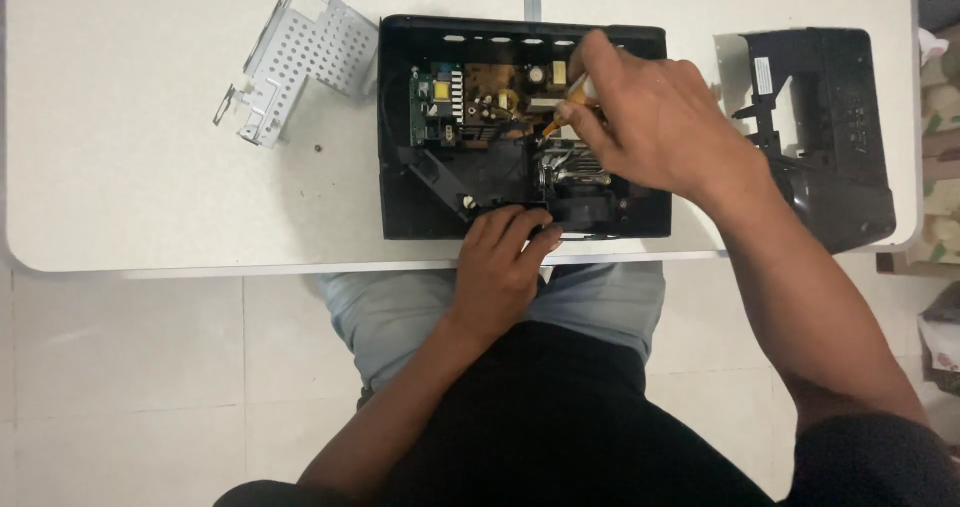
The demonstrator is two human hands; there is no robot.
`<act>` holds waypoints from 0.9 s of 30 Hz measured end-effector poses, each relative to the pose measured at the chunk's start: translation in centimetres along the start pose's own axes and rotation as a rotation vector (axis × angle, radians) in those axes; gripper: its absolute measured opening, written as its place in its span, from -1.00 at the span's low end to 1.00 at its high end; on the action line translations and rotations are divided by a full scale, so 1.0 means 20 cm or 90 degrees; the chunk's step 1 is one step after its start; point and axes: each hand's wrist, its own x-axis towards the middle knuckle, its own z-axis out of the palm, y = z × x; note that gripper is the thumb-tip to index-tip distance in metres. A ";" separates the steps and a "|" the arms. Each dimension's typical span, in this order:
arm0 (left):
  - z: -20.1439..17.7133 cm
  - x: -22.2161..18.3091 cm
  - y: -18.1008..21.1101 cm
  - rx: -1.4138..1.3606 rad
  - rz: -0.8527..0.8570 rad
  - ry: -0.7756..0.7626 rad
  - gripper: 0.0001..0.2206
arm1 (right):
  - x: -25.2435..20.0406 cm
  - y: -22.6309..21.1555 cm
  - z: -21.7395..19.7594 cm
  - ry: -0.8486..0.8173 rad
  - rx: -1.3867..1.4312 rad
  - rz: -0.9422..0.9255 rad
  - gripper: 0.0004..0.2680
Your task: Removing an internal metal shield and using a screwdriver to adjust or connect internal components of a projector.
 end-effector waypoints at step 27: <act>-0.01 0.00 0.01 -0.020 -0.004 -0.009 -0.94 | -0.05 0.00 0.08 0.056 0.053 0.000 -0.73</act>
